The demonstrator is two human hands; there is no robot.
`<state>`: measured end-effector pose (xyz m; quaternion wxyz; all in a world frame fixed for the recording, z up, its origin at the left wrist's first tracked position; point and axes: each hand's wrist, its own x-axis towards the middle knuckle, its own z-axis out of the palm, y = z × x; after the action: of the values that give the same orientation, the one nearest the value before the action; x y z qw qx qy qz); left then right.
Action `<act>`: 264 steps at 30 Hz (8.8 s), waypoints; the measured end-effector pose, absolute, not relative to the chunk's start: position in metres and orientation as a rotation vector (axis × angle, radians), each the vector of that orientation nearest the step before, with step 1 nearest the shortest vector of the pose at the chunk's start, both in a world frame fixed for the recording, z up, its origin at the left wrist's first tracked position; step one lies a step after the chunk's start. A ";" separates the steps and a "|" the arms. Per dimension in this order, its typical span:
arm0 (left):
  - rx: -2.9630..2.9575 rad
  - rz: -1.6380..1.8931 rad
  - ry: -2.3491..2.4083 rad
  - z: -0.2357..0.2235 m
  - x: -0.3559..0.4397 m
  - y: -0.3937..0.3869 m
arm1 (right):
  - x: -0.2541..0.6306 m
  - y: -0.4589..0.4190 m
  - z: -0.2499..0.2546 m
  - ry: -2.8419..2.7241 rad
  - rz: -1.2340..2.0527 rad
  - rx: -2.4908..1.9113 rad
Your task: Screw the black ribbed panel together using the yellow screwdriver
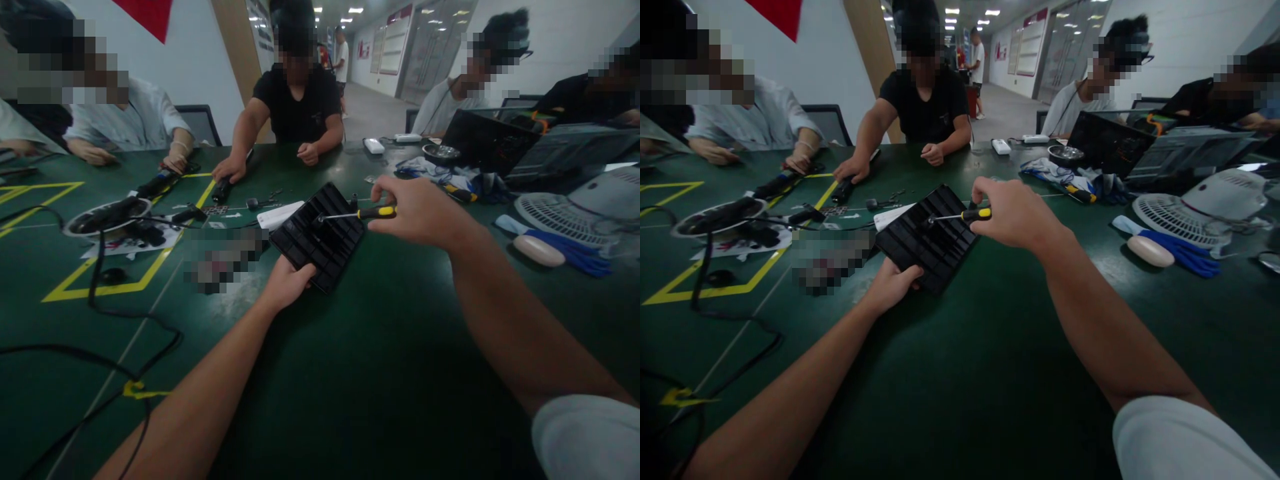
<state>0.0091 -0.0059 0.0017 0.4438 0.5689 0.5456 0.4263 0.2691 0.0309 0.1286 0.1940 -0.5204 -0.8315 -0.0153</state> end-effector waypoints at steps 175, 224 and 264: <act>1.392 1.046 1.385 0.004 0.008 -0.007 | 0.270 0.041 0.129 -2.323 0.207 -1.451; 1.518 1.016 1.434 -0.003 0.007 -0.008 | 0.261 0.039 0.121 -2.352 -0.023 -1.598; 1.491 1.009 1.384 -0.003 0.007 -0.008 | 0.273 0.034 0.134 -2.310 0.059 -1.504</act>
<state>0.0068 -0.0084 -0.0031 0.4217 0.5954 0.5525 0.4030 0.2731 0.0340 0.1335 0.1908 -0.5355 -0.8224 0.0211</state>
